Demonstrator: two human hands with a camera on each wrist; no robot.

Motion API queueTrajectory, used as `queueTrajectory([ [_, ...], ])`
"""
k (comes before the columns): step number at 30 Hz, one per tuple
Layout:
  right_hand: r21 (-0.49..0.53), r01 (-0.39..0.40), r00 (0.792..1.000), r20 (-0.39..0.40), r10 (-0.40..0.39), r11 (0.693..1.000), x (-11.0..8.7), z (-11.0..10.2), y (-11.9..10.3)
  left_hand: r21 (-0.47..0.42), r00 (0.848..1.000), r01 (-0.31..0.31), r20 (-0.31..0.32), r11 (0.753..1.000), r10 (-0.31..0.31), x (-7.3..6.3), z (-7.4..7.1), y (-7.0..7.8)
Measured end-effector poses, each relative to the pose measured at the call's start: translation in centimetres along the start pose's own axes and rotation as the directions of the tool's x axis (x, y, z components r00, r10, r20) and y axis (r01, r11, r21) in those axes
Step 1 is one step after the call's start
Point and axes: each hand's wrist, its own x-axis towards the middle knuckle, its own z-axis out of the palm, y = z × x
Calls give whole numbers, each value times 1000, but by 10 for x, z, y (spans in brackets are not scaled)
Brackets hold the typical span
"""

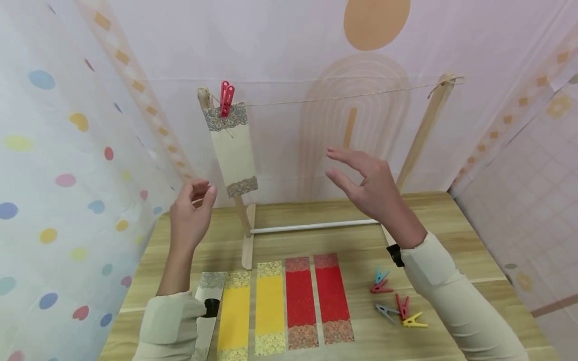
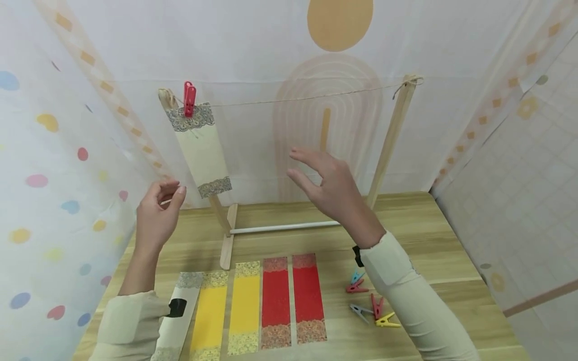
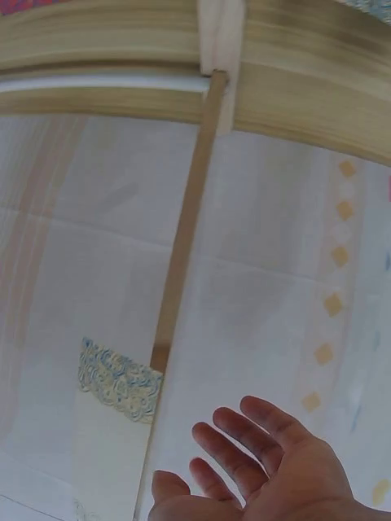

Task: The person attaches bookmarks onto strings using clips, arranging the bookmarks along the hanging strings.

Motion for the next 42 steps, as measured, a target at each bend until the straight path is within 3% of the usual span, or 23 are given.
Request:
queueTrajectory([
  [4, -39, -68, 998, 12, 69, 997, -19, -2, 5, 79, 998, -49, 38, 996, 46, -7, -3, -9],
  [7, -78, -109, 994, 22, 111, 991, -31, -3, 8, 171, 993, -111, 64, 979, 101, -11, -6, -13],
  [14, -156, -184, 977, 78, 198, 970, -60, -5, 16, 375, 960, -277, 138, 885, 243, -26, -10, -23],
  [19, -188, -230, 962, 107, 253, 955, -82, -6, 26, 465, 943, -331, 203, 821, 264, -39, -12, -31],
  [22, -209, -252, 952, 123, 281, 945, -95, -6, 32, 490, 936, -348, 223, 799, 271, -46, -13, -38],
  [28, -223, -313, 924, 155, 350, 923, -117, -7, 39, 535, 944, -323, 245, 781, 223, -59, -13, -52],
  [35, -239, -368, 892, 182, 413, 899, -135, -6, 47, 574, 959, -241, 263, 783, 102, -73, -18, -66],
  [42, -252, -373, 883, 200, 425, 893, -148, -5, 52, 616, 954, -202, 299, 761, 12, -84, -18, -78],
])
